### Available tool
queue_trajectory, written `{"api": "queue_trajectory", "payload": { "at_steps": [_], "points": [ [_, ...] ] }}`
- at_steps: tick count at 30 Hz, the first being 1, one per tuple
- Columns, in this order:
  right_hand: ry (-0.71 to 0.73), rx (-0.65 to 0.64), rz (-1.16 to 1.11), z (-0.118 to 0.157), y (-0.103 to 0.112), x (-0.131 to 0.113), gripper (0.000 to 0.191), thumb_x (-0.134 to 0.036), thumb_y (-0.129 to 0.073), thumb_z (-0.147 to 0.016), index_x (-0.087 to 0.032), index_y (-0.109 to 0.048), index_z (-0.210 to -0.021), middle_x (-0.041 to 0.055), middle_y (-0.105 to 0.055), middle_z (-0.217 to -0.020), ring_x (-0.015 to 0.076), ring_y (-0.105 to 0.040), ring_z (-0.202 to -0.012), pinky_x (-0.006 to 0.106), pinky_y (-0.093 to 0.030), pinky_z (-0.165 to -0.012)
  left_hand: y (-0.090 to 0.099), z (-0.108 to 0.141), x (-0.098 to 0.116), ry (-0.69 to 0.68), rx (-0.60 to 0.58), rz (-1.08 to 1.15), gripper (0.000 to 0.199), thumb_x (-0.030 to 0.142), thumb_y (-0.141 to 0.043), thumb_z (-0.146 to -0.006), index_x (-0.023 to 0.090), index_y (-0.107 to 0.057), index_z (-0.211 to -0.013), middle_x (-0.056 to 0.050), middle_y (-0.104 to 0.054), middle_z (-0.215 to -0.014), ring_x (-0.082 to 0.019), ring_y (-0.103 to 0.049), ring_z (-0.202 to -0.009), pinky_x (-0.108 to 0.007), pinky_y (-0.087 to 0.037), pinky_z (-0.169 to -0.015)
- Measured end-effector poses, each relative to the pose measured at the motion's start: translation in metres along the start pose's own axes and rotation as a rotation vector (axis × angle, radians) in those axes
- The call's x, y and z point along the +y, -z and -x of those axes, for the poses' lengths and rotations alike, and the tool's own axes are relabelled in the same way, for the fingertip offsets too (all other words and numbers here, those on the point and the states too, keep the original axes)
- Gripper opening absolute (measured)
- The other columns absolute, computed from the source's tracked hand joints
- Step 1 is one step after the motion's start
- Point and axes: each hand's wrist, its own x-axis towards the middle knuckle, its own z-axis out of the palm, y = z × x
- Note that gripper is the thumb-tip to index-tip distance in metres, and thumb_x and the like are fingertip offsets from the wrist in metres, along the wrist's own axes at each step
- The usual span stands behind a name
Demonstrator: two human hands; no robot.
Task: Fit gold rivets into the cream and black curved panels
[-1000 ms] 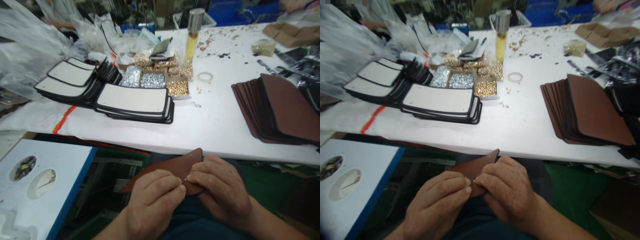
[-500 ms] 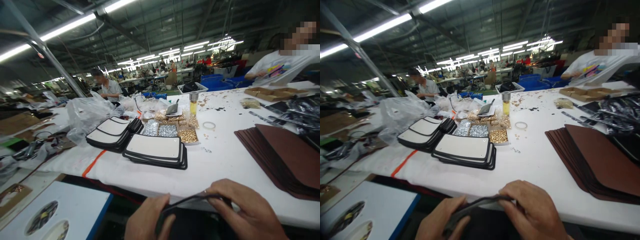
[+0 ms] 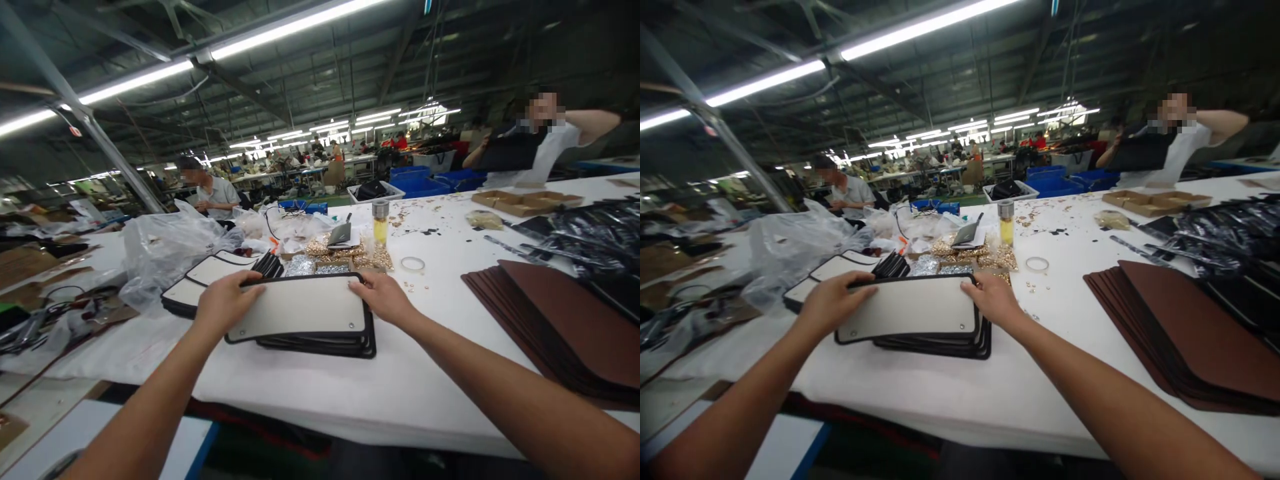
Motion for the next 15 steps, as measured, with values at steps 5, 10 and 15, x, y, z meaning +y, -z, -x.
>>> {"api": "queue_trajectory", "payload": {
  "at_steps": [5,10,15],
  "points": [
    [-0.198,-0.067,0.079,-0.035,-0.047,0.021,0.029,-0.044,-0.065,-0.102,-0.016,-0.07,-0.108,0.0059,-0.072,-0.107,0.0195,-0.07,-0.094,0.04,-0.059,-0.087,-0.06,-0.035,0.006,-0.161,0.096,-0.045,0.037,0.032,-0.066,-0.09,0.013,-0.076,-0.12,-0.019,-0.075,-0.131,-0.038,-0.065,-0.127,-0.051,-0.049,-0.111],
    [-0.268,-0.052,0.065,-0.036,-0.071,0.047,0.032,-0.044,-0.067,-0.101,-0.016,-0.068,-0.117,0.0072,-0.071,-0.114,0.0217,-0.07,-0.102,0.044,-0.059,-0.093,-0.133,0.037,0.021,-0.379,0.174,-0.011,0.046,0.046,-0.061,-0.097,0.021,-0.067,-0.136,-0.014,-0.064,-0.151,-0.035,-0.056,-0.142,-0.055,-0.034,-0.126],
    [-0.243,0.053,0.009,-0.026,-0.062,0.047,0.041,-0.05,-0.069,-0.098,-0.021,-0.066,-0.127,0.0033,-0.075,-0.106,0.02,-0.072,-0.093,0.036,-0.059,-0.084,-0.187,0.069,-0.004,-0.719,0.241,-0.044,0.075,0.056,-0.069,-0.091,0.024,-0.049,-0.155,-0.013,-0.062,-0.154,-0.037,-0.058,-0.139,-0.053,-0.029,-0.127]
  ]
}}
